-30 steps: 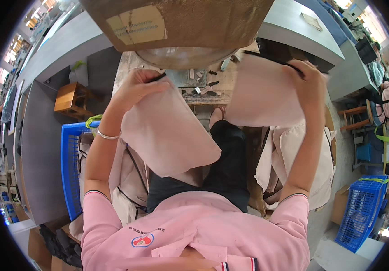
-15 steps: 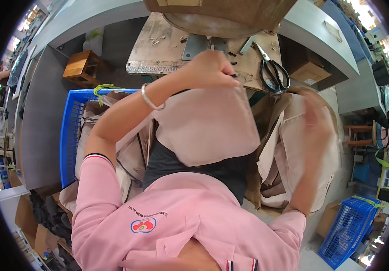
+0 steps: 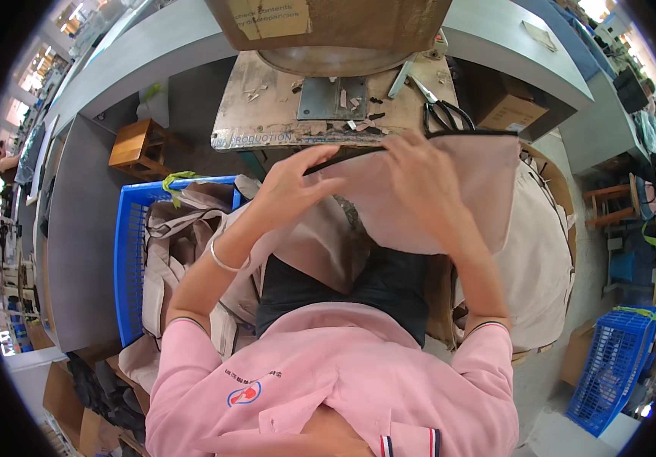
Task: Inspecting and sorting fabric components for assembly in a manufacturing setting.
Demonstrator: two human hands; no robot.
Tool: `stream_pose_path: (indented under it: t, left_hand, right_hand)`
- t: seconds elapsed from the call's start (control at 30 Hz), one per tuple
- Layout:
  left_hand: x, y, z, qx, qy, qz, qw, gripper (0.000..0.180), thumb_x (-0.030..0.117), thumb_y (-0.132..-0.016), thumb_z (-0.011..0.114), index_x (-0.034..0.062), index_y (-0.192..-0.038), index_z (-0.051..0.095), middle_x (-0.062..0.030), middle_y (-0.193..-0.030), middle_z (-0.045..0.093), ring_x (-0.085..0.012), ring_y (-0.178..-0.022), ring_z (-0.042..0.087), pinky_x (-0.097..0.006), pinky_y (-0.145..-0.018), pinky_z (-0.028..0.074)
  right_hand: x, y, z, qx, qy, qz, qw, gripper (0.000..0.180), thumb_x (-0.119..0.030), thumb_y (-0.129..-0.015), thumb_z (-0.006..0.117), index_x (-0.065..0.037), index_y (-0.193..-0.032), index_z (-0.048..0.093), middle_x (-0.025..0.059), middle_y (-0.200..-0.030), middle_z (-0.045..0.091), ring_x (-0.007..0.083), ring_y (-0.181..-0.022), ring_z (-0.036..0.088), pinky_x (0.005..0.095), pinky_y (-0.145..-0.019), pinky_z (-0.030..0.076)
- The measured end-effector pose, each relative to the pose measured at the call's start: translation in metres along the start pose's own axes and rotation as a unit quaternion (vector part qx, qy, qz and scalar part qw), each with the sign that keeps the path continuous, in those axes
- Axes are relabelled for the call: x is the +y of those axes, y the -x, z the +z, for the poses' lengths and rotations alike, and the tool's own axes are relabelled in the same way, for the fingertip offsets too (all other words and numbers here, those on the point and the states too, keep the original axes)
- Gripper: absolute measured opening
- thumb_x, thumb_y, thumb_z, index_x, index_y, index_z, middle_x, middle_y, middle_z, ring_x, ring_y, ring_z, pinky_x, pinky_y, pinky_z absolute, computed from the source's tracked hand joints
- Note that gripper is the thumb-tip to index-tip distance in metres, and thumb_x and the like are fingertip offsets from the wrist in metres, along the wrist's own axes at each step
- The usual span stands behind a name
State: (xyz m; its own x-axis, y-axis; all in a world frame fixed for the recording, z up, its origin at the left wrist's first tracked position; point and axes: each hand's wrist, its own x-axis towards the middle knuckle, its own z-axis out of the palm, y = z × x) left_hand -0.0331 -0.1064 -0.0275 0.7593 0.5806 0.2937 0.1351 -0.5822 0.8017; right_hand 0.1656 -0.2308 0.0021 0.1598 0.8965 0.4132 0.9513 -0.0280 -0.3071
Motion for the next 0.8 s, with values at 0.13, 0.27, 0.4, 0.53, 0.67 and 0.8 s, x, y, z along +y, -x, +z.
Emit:
stream_pose_path:
  t: [0.13, 0.27, 0.4, 0.53, 0.67, 0.8]
  left_hand:
    - [-0.01, 0.006, 0.0, -0.009, 0.089, -0.167, 0.982, 0.034, 0.025, -0.086, 0.074, -0.003, -0.105, 0.069, -0.0099, -0.089, 0.071, -0.0147, -0.074, 0.063, -0.03, -0.069, 0.049]
    - [-0.008, -0.025, -0.012, 0.007, 0.183, -0.156, 0.971, 0.018, 0.012, -0.088, 0.075, -0.0014, -0.1, 0.072, 0.0031, -0.082, 0.068, -0.0008, -0.073, 0.056, -0.019, -0.063, 0.045]
    - [-0.018, -0.063, -0.033, -0.081, 0.228, -0.169, 0.955, 0.016, 0.013, -0.088, 0.075, 0.0005, -0.098, 0.072, 0.0023, -0.083, 0.068, -0.0022, -0.07, 0.057, -0.018, -0.062, 0.046]
    - [-0.029, -0.079, -0.037, -0.114, 0.285, -0.257, 0.916, 0.018, 0.013, -0.086, 0.077, 0.0008, -0.097, 0.072, 0.0017, -0.085, 0.068, -0.0032, -0.068, 0.059, -0.019, -0.06, 0.047]
    - [-0.037, -0.093, -0.033, -0.072, 0.306, -0.251, 0.916, 0.021, 0.011, -0.082, 0.078, -0.0002, -0.099, 0.072, -0.001, -0.088, 0.07, -0.0044, -0.069, 0.061, -0.02, -0.06, 0.049]
    - [-0.037, -0.104, -0.036, -0.037, 0.3, -0.231, 0.925, 0.025, 0.007, -0.079, 0.078, -0.0015, -0.102, 0.072, -0.0044, -0.091, 0.072, -0.0074, -0.071, 0.065, -0.022, -0.064, 0.053]
  right_hand:
    - [0.009, -0.018, -0.021, 0.002, -0.011, 0.041, 0.999, 0.016, -0.011, -0.088, 0.066, -0.005, -0.103, 0.069, 0.0123, -0.103, 0.067, 0.0343, -0.087, 0.068, 0.0439, -0.073, 0.054]
    - [0.021, -0.038, -0.033, 0.047, -0.084, 0.059, 0.994, 0.02, -0.006, -0.084, 0.071, -0.003, -0.104, 0.071, 0.0089, -0.091, 0.065, 0.0242, -0.077, 0.064, 0.0346, -0.071, 0.05]
    - [0.041, -0.054, -0.039, 0.042, -0.166, 0.099, 0.98, 0.021, -0.008, -0.084, 0.074, -0.002, -0.104, 0.072, 0.0048, -0.084, 0.062, 0.0128, -0.071, 0.059, 0.0265, -0.068, 0.046]
    - [0.062, -0.065, -0.033, 0.022, -0.121, 0.108, 0.987, 0.022, -0.013, -0.086, 0.074, -0.002, -0.105, 0.072, 0.0032, -0.085, 0.064, 0.0106, -0.069, 0.059, 0.0256, -0.064, 0.045]
    - [0.075, -0.074, -0.023, 0.026, -0.153, 0.124, 0.98, 0.025, -0.017, -0.086, 0.075, -0.002, -0.105, 0.072, 0.0021, -0.082, 0.067, 0.0081, -0.067, 0.058, 0.0254, -0.061, 0.044]
    - [0.077, -0.081, -0.017, 0.021, -0.165, 0.148, 0.975, 0.025, -0.017, -0.086, 0.075, -0.001, -0.105, 0.073, 0.0022, -0.078, 0.068, 0.0074, -0.066, 0.058, 0.0251, -0.061, 0.045]
